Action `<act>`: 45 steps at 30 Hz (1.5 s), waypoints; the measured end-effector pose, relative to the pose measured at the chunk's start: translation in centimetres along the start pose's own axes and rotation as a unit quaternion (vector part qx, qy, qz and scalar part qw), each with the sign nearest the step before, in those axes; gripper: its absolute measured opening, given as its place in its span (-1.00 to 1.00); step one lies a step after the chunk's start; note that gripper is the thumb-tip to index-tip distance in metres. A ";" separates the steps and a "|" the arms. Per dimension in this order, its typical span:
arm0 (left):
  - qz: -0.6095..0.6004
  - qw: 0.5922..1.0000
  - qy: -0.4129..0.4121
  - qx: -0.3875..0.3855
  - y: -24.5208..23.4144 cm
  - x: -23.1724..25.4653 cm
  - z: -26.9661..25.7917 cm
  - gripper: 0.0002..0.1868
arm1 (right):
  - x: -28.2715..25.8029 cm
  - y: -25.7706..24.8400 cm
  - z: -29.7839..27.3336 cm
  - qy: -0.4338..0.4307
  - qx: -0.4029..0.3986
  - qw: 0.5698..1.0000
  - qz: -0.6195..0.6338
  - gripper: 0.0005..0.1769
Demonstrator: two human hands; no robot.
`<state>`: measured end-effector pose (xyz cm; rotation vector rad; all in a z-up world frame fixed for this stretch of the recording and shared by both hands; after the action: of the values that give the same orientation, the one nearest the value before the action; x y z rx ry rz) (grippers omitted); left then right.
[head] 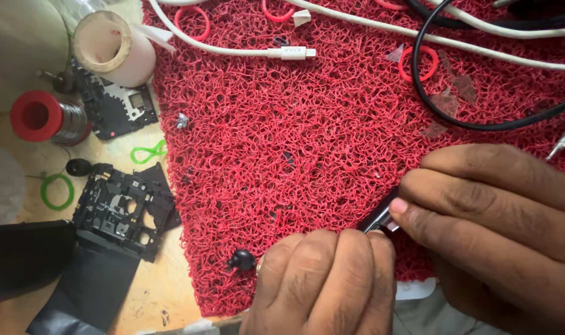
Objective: The person disassembles a black wearable device, removes the internal circuit board, and tests it by connecting a USB cable. The board lights up with blue and red LEDs, indicating a functional test.
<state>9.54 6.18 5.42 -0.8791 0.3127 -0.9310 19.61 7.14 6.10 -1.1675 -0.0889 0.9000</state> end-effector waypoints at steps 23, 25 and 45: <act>-0.082 0.996 0.027 0.019 -0.2 0.9 -0.4 -0.87 | 1.4 0.3 0.0 0.094 0.025 0.993 0.074 -0.67; -0.067 0.997 0.029 0.037 -0.4 0.4 -1.1 -0.84 | 2.7 1.0 0.2 0.112 -0.002 0.988 0.106 -0.70; -0.061 0.998 0.004 0.031 -1.8 -0.1 -1.6 -0.87 | 5.3 -0.9 -3.7 0.288 0.104 0.952 -0.004 -0.79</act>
<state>7.49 4.94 5.82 -0.8442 0.2371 -1.0517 25.49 7.69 3.26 -1.1872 0.4651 0.5180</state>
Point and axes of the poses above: each hand's wrist, its own z-axis towards the middle knuckle, its own y-axis out of the palm, x = y × z, the point moved 10 cm from there along z, towards the middle knuckle, and after that the axes turned 4 degrees about z, right-handed, at the moved point
